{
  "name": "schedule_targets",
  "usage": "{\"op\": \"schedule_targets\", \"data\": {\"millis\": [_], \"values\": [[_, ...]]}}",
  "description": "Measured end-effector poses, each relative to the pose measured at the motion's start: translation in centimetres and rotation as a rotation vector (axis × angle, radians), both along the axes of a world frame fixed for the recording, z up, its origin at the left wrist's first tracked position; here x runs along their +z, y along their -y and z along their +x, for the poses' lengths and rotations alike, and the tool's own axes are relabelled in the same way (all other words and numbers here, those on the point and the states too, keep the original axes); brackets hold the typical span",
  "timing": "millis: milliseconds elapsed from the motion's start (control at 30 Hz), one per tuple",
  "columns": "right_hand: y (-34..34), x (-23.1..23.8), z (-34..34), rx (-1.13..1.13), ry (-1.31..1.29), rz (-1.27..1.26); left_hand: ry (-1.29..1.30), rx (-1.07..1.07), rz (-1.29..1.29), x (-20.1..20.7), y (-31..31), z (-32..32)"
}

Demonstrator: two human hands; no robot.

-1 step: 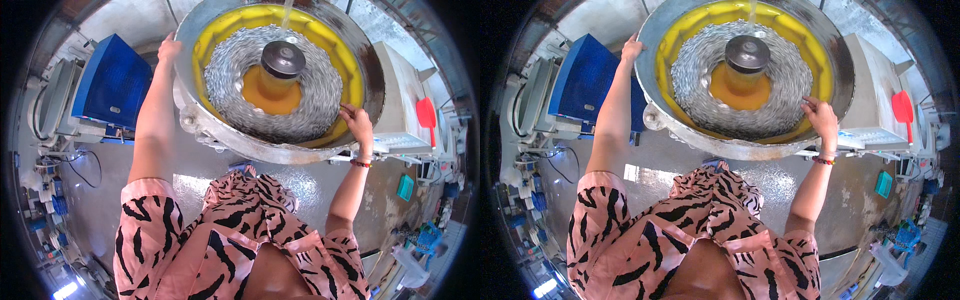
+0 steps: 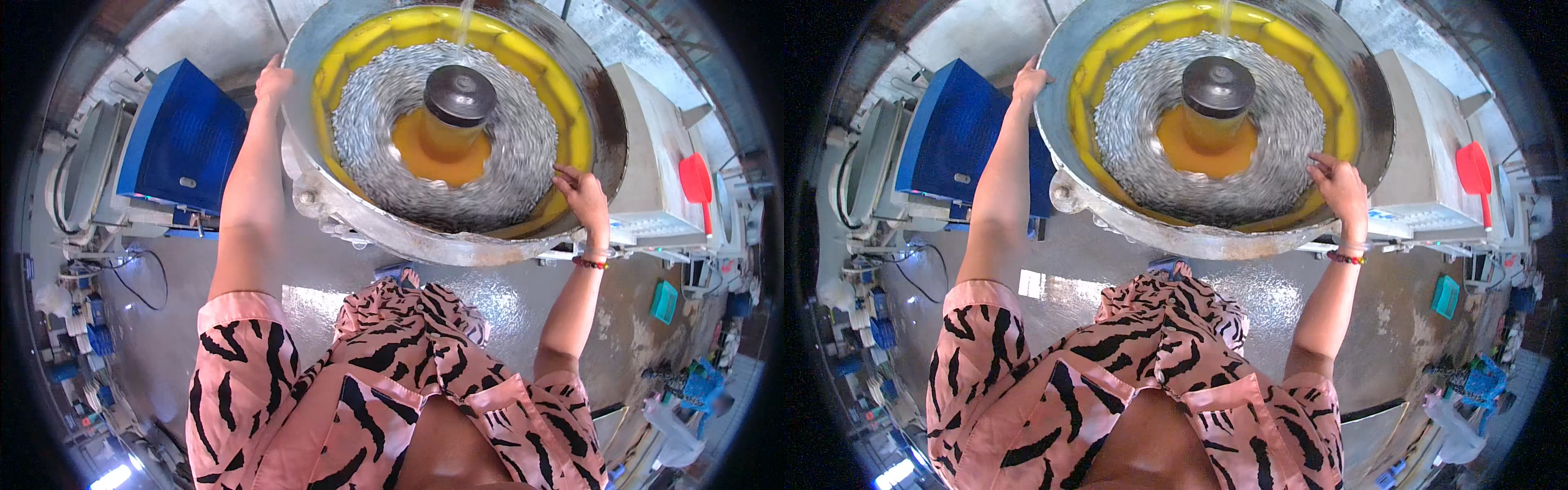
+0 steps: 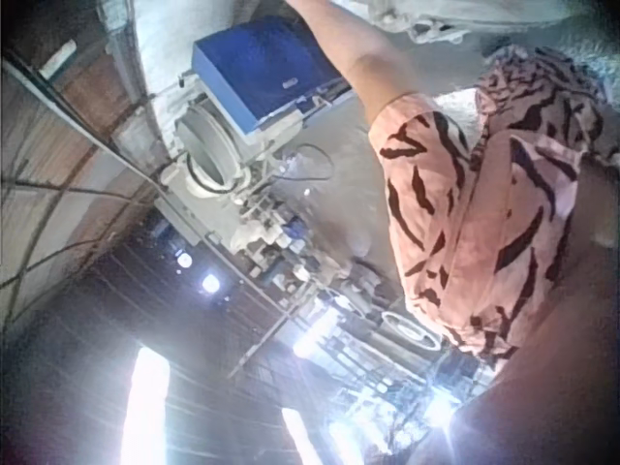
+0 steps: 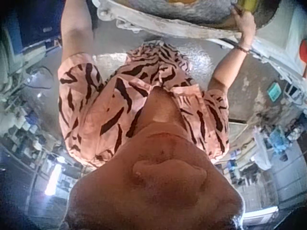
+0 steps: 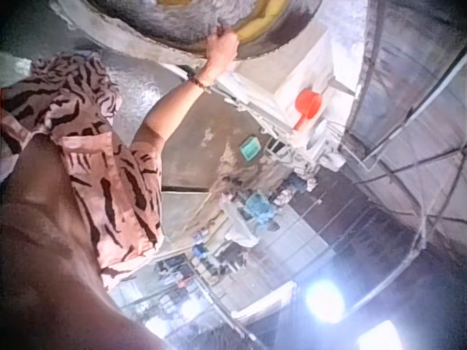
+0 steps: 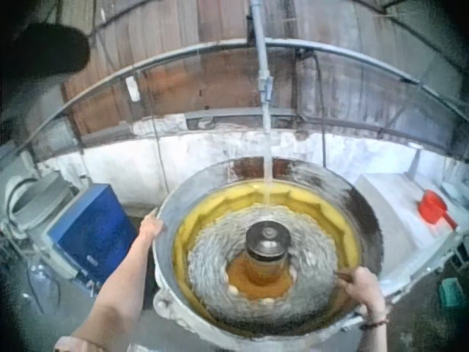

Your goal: The person cleans the interior of a large industrial vibrating machine by adding a white cleaning powder with a red scoop while the machine is running and water is flowing into the bowl.

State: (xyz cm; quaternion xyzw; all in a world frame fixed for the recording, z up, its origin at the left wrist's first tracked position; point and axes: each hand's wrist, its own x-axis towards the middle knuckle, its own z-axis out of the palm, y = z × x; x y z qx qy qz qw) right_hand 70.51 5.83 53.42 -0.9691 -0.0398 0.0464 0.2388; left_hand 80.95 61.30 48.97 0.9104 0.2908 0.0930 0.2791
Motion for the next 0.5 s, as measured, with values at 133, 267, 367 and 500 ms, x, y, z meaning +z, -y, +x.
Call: {"op": "schedule_targets", "data": {"millis": [133,267,367,500], "values": [[-0.1,-0.4,0.2,0.023,0.041,-0.015,-0.057,0.059,0.091,-0.5,-1.8,0.4],[0.0,-0.2,-0.2,-0.001,0.016,0.009,-0.123,0.046,-0.017,0.4,-0.5,0.1],[-0.2,0.2,-0.3,0.015,0.027,-0.034,-0.095,0.048,-0.027,-0.2,-1.7,0.3],[-0.2,0.0,-0.1,-0.001,0.018,-0.024,-0.112,0.056,-0.016,-0.1,-1.1,0.2]]}}
